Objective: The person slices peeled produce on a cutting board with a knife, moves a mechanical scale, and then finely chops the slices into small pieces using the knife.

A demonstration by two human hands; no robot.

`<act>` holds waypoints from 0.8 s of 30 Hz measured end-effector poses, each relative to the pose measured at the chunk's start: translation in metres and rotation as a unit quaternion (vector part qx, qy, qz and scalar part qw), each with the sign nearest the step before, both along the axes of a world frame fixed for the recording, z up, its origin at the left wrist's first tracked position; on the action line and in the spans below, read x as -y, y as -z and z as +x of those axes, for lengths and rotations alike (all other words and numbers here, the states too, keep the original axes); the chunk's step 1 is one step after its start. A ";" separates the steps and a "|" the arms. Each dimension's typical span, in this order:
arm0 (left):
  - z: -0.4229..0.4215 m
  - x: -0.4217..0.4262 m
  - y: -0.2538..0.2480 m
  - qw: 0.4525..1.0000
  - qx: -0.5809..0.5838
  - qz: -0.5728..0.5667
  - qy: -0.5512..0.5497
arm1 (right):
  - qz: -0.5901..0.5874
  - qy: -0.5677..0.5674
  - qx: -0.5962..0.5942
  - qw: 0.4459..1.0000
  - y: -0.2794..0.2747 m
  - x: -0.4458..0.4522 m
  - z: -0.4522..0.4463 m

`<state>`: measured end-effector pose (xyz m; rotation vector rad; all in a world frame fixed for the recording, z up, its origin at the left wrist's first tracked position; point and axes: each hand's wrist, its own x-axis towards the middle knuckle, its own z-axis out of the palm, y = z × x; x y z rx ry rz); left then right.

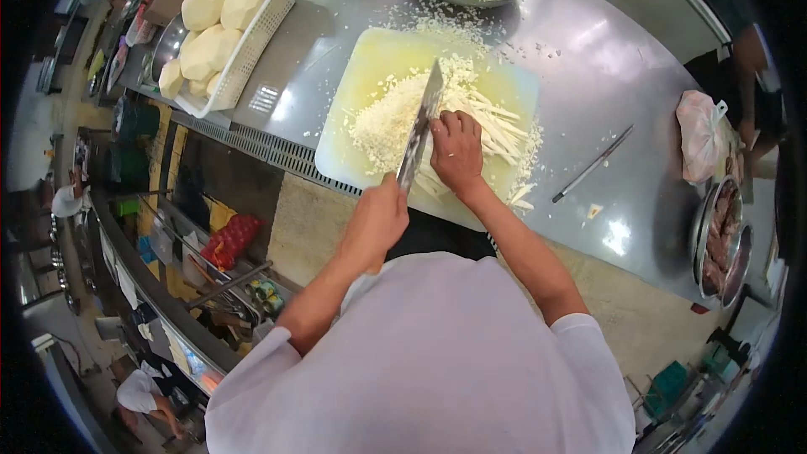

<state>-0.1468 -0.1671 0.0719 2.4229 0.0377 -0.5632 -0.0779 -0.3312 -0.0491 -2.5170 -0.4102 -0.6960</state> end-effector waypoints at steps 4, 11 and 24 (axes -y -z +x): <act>0.007 0.012 0.078 0.997 0.081 -0.007 0.010 | 0.016 0.001 -0.002 1.000 0.003 -0.001 -0.003; 0.020 -0.002 0.031 0.993 0.110 0.033 0.002 | 0.060 -0.029 -0.058 0.996 -0.005 0.009 -0.001; 0.051 -0.043 0.063 0.984 0.170 0.058 -0.001 | 0.113 -0.035 -0.106 0.987 -0.015 0.002 -0.073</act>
